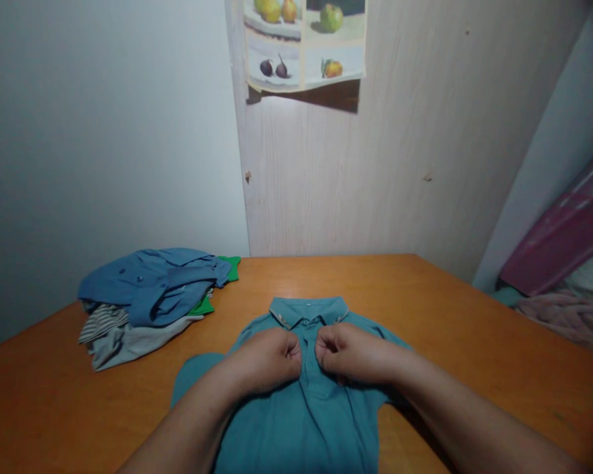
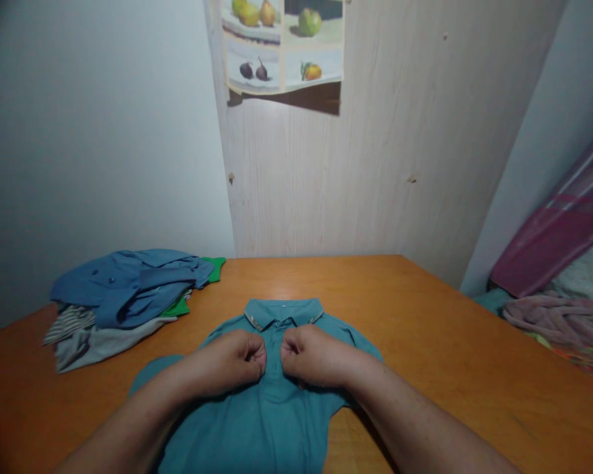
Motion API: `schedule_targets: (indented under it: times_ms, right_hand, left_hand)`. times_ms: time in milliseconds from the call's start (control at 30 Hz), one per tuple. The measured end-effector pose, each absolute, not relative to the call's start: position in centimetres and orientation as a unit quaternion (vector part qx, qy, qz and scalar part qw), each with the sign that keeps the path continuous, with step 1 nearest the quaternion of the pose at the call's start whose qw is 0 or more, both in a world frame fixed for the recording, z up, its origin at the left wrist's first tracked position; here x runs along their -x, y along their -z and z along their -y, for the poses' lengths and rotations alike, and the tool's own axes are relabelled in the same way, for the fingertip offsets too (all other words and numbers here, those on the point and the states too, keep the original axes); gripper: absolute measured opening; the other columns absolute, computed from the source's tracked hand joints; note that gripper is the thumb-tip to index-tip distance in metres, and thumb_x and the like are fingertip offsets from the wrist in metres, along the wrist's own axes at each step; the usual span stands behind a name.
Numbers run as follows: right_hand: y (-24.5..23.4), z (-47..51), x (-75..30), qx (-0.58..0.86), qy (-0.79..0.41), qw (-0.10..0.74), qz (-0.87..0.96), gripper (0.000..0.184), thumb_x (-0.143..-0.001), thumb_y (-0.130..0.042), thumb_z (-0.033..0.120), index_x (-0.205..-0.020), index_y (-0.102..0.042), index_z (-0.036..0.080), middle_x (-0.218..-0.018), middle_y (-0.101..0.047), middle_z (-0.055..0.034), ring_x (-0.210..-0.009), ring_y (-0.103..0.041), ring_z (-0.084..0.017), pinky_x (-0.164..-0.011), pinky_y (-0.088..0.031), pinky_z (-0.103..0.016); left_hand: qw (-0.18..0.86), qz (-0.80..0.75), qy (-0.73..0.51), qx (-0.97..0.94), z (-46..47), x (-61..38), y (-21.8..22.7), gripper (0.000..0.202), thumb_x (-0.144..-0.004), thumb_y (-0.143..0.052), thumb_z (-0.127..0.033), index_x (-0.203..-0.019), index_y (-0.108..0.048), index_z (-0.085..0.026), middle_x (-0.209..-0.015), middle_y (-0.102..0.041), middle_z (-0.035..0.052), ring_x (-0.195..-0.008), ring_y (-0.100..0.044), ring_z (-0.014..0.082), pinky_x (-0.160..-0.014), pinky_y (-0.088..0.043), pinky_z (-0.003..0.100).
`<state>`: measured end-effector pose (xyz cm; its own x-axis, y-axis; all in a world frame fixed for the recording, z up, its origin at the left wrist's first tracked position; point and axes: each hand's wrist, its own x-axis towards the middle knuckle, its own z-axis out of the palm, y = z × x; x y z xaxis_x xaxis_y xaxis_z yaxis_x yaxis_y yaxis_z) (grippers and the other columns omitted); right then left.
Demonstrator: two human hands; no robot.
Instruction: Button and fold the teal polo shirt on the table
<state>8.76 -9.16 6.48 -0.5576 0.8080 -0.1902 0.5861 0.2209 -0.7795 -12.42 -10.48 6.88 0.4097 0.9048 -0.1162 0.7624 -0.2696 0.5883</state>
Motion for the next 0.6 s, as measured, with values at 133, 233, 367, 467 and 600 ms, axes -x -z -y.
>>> schedule_targets:
  times_ms: [133, 233, 367, 467, 600]
  right_hand:
    - [-6.35, 9.1, -8.69, 0.45, -0.409, 0.125, 0.784, 0.011, -0.073, -0.054, 0.01, -0.074, -0.056, 0.02, -0.054, -0.055, 0.0057, -0.048, -0.05, -0.01, -0.043, -0.033, -0.018]
    - [-6.45, 9.18, -8.62, 0.448, -0.377, 0.127, 0.8, 0.013, -0.071, -0.054, 0.008, -0.073, -0.056, 0.02, -0.056, -0.054, 0.0059, -0.049, -0.048, -0.009, -0.043, -0.032, -0.018]
    - [-6.23, 9.02, -8.8, 0.437, -0.348, 0.131, 0.819, 0.012, -0.068, -0.056, 0.008, -0.071, -0.055, 0.02, -0.059, -0.054, 0.0058, -0.054, -0.047, -0.009, -0.046, -0.031, -0.018]
    - [-6.04, 8.83, -9.02, 0.428, -0.353, 0.127, 0.822, 0.013, -0.069, -0.055, 0.008, -0.073, -0.056, 0.02, -0.061, -0.055, 0.0058, -0.056, -0.047, -0.009, -0.048, -0.032, -0.018]
    - [-6.15, 8.83, -9.05, 0.429, -0.371, 0.115, 0.815, 0.013, -0.071, -0.053, 0.008, -0.075, -0.056, 0.019, -0.062, -0.055, 0.0055, -0.056, -0.048, -0.009, -0.047, -0.032, -0.018]
  left_hand:
    - [0.28, -0.52, -0.14, -0.795, 10.5, 12.04, -6.57, 0.008, -0.068, -0.056, -0.019, -0.068, -0.064, -0.023, -0.063, -0.061, -0.0025, -0.061, -0.054, 0.0154, -0.049, -0.027, 0.025]
    - [0.287, -0.51, -0.149, -0.797, 10.63, 11.74, -6.61, 0.005, -0.068, -0.059, -0.022, -0.071, -0.062, -0.023, -0.064, -0.06, -0.0028, -0.062, -0.054, 0.0153, -0.05, -0.029, 0.024]
    - [0.292, -0.515, -0.144, -0.793, 10.71, 11.73, -6.56, 0.009, -0.066, -0.06, -0.023, -0.075, -0.062, -0.024, -0.066, -0.061, -0.003, -0.063, -0.055, 0.0161, -0.05, -0.03, 0.024]
    - [0.3, -0.519, -0.132, -0.79, 10.71, 11.84, -6.4, 0.012, -0.066, -0.059, -0.021, -0.077, -0.063, -0.025, -0.068, -0.063, -0.003, -0.065, -0.056, 0.0166, -0.05, -0.03, 0.024]
    - [0.307, -0.517, -0.131, -0.788, 10.71, 11.6, -6.14, 0.01, -0.067, -0.056, -0.019, -0.073, -0.062, -0.023, -0.068, -0.061, -0.0024, -0.065, -0.056, 0.0163, -0.051, -0.031, 0.024]
